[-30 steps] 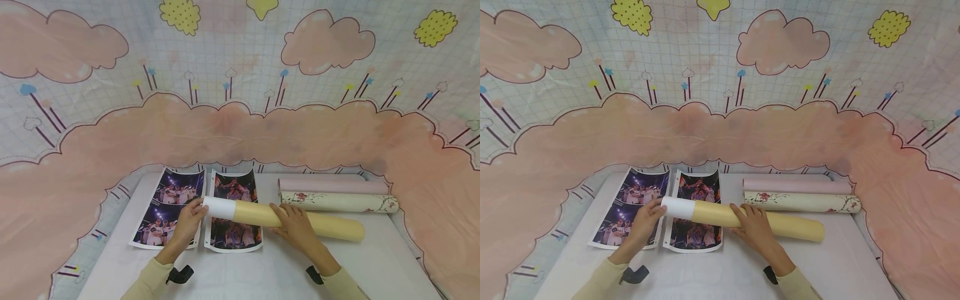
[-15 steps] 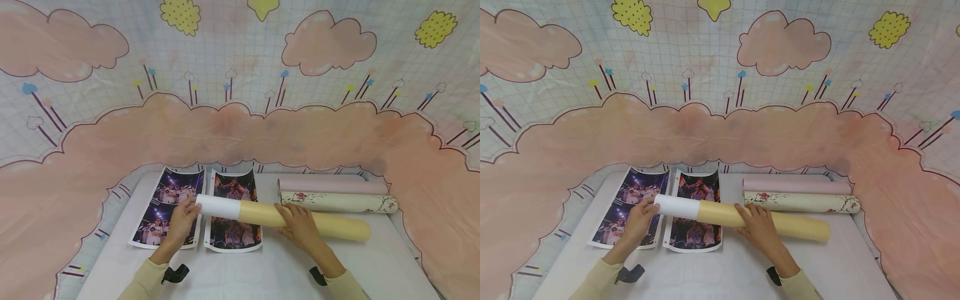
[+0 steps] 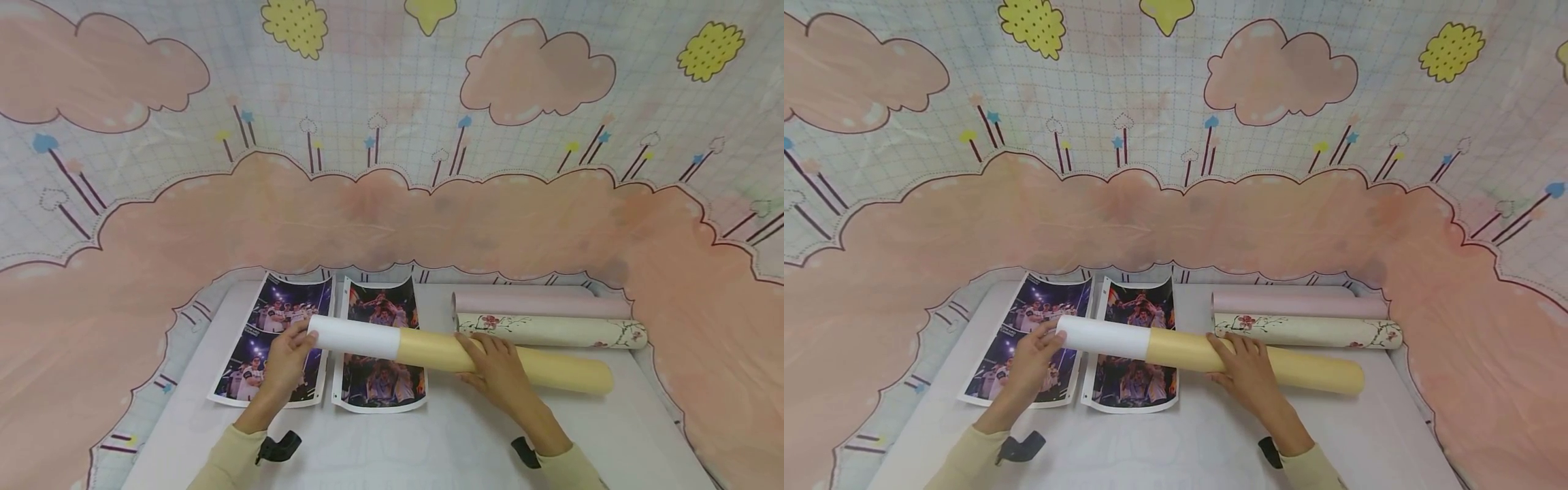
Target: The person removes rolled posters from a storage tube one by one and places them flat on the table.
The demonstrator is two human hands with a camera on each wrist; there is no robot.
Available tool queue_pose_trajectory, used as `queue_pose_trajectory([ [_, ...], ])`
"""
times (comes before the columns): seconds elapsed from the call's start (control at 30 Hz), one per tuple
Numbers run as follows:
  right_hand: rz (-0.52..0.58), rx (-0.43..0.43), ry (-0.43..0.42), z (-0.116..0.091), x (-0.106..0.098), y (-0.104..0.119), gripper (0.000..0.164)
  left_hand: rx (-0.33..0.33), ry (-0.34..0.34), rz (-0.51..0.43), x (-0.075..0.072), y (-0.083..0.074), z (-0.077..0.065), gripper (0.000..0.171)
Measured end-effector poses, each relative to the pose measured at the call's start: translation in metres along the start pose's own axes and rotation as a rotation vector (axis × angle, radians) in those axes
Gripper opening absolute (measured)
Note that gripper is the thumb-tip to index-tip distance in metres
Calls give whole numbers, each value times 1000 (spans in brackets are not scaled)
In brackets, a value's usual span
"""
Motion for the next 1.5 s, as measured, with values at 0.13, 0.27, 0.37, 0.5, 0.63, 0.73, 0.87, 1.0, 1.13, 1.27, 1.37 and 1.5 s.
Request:
queue_pose_trajectory([
  [0.13, 2, -2, 3, -2, 0, -3, 77, -4, -4, -25, -3, 0, 1, 39],
  [0.27, 10, -2, -5, -3, -1, -5, 77, -1, -11, -39, -8, 1, 2, 39],
  [0.37, 12, -1, -6, -4, -1, -6, 78, 8, -21, -37, -11, 1, 2, 38],
  [0.5, 11, 1, -15, -6, -1, -8, 77, 15, -37, -49, -14, 2, 2, 38],
  [0.63, 13, 2, -26, -7, -2, -11, 77, 9, -31, -62, -18, 3, 2, 39],
  [0.73, 14, 0, -33, -8, -3, -12, 77, 14, -21, -60, -20, 4, 2, 39],
  [0.87, 17, -11, -56, -10, -5, -14, 77, 32, -33, -37, -23, 4, 2, 41],
  [1.0, 15, -19, -69, -12, -4, -18, 77, 52, -69, -3, -28, 5, 3, 41],
  [1.13, 8, -19, -64, -15, -4, -21, 78, 44, -87, 9, -32, 5, 3, 38],
  [1.27, 11, -20, -61, -16, -6, -23, 77, 39, -89, -26, -34, 4, 4, 37],
  [1.37, 15, -16, -59, -17, -6, -23, 77, 43, -92, -52, -35, 3, 4, 38],
  [1.5, 18, -2, -49, -18, -8, -26, 77, 42, -102, -37, -38, 1, 3, 40],
])
Point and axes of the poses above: each hand's wrist, its own z-axis towards the middle knuckle, its own x-axis out of the palm, y = z × x, the point moved 2 cm from there along z, towards the middle knuckle, and after that the axes turned 6 degrees about -x, right-handed, at the moved point
